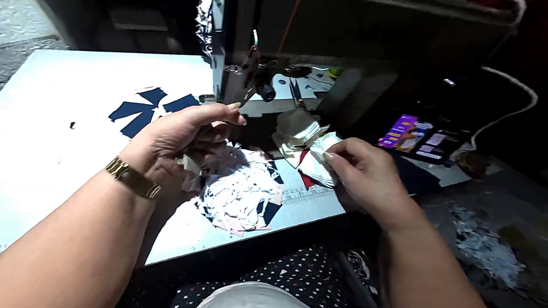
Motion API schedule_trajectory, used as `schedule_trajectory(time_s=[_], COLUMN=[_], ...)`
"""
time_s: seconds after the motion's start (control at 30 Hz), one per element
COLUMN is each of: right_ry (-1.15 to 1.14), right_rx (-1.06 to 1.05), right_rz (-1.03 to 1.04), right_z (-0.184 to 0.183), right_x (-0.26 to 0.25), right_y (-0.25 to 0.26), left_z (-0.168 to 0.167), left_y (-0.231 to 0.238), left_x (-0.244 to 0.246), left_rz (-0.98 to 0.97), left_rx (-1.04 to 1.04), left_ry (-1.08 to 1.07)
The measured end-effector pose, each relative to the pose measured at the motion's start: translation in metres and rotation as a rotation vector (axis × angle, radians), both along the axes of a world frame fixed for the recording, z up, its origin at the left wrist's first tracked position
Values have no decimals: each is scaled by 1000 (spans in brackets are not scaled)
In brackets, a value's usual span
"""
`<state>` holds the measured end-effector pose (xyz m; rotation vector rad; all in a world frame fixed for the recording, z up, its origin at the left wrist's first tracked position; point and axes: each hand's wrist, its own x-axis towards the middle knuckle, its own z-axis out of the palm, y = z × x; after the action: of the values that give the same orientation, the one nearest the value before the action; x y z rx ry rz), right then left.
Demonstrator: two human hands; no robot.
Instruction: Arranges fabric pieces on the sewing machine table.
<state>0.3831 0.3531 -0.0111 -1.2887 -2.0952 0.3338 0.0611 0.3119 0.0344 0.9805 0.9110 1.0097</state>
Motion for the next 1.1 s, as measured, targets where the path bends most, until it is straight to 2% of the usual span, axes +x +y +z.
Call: schedule_trajectory(time_s=[0.13,0.3,0.4,0.57,0.67,0.77,0.87,0.97,1.1], right_ry=[240,483,543,687,767,859,779,600,588], right_rx=[-87,-109,-159,-227,-250,-382,-457,-327,-254], right_rz=[10,151,213,368,424,424,432,392,383], right_z=[2,15,29,40,37,33,31,27,22], right_x=[3,-5,-22,-51,-63,-65,-61,-65,-65], right_y=[-6,-18,-34,-48,-51,-51,-48,-48,-49], left_z=[-3,-9,-11,-4,-9,-10,-10,-13,-11], left_y=[2,-1,-5,-15,-15,-12,-10,-10,-5], left_x=[-1,4,13,25,26,23,23,23,14], left_rz=[-142,-306,-269,-213,-250,-289,-362,-394,-425], left_rx=[32,140,156,207,266,292,310,342,367], left_ry=[15,132,147,361,341,339,330,328,354])
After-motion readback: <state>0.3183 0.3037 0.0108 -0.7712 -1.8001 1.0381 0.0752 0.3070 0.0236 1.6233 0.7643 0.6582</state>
